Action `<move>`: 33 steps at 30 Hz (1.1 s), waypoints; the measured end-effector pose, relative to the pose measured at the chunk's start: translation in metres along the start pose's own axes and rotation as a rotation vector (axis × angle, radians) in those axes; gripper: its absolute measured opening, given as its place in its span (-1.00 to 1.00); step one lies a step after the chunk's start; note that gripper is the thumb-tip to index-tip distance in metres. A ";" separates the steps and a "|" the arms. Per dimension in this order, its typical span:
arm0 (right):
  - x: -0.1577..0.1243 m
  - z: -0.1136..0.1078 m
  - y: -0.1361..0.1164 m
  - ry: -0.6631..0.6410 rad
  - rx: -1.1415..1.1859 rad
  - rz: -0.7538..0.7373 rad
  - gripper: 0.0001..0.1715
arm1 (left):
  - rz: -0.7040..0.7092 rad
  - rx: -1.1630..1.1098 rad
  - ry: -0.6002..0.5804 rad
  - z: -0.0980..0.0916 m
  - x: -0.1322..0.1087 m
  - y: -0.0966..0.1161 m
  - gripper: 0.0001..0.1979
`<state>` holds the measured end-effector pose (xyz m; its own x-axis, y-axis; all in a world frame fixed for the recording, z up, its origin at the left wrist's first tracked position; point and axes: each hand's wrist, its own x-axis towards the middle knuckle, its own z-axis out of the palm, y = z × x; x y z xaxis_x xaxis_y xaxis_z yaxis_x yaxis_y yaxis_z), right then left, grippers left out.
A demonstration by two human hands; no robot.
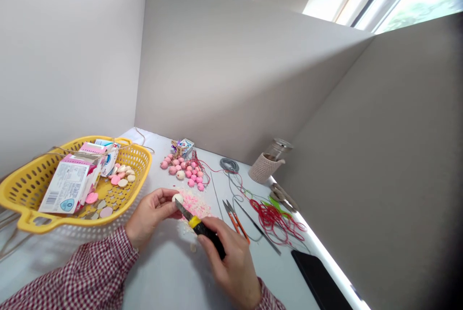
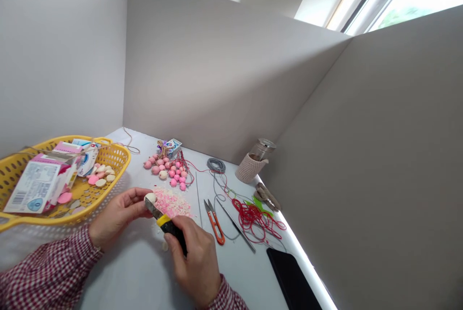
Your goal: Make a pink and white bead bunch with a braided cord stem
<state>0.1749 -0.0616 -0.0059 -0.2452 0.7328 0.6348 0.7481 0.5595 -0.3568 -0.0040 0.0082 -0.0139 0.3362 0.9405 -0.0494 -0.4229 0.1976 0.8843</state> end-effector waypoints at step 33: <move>-0.001 -0.002 0.004 -0.001 -0.052 -0.030 -0.79 | 0.064 0.146 0.024 0.002 -0.002 0.003 -0.63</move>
<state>0.1795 -0.0606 -0.0067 -0.2685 0.7167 0.6437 0.7714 0.5601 -0.3019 -0.0042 0.0062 -0.0100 0.2915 0.9566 -0.0007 -0.3150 0.0967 0.9442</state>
